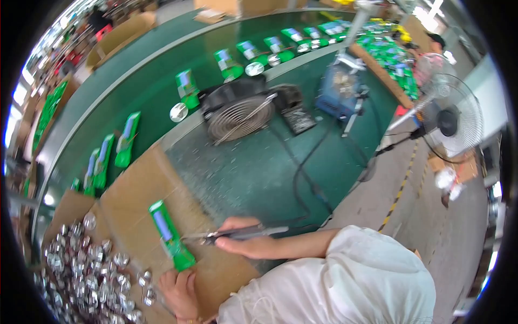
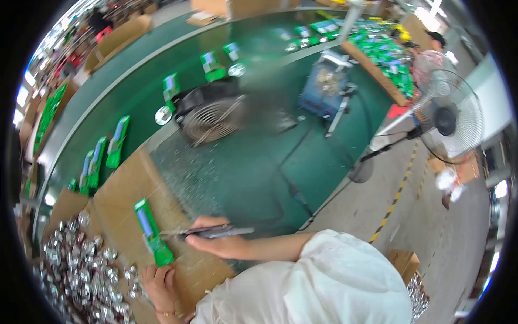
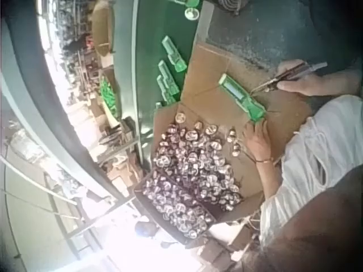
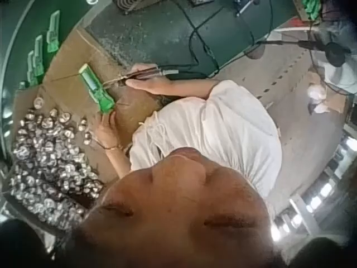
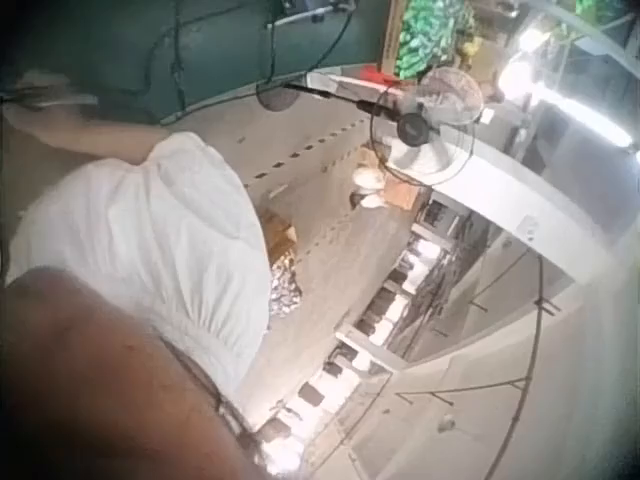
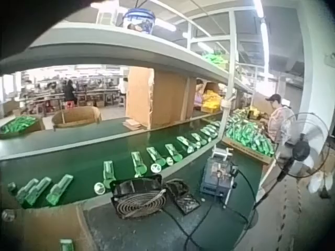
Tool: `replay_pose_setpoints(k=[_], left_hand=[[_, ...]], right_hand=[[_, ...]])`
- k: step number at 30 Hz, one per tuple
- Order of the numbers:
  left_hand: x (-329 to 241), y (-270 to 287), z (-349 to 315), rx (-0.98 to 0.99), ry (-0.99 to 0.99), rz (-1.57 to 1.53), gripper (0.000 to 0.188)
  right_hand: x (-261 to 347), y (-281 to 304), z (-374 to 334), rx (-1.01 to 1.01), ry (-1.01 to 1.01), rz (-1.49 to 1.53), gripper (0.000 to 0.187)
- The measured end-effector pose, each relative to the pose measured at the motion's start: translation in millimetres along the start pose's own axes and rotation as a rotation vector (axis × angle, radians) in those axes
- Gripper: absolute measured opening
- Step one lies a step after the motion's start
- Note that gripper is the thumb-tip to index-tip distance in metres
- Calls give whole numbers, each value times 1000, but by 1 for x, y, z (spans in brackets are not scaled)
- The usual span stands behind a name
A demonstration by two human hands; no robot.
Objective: Soldering wires and components onto small circuit boards for portable lights.
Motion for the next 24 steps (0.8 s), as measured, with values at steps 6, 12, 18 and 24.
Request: replay_pose_setpoints(k=[6,12,18,24], left_hand=[[-37,-35,-71,47,251,-392,14],[-13,-44,-59,64,603,-757,8],[-11,-54,-56,58,609,-747,9],[-6,-58,-54,-8,606,-781,10]], right_hand=[[34,71,-64,41,-82,-308,14],[38,52,-59,133,19,-231,15],[40,45,-56,181,19,-280,15],[39,39,-53,196,50,-295,15]])
Point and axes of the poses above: each hand's wrist, its own z-axis towards the middle knuckle, its own y-axis out of the back of the hand, x = y × z, the point moved 8 cm from there along z, towards the middle knuckle, and after that the axes turned 15 degrees about y, right-handed, at the moved point
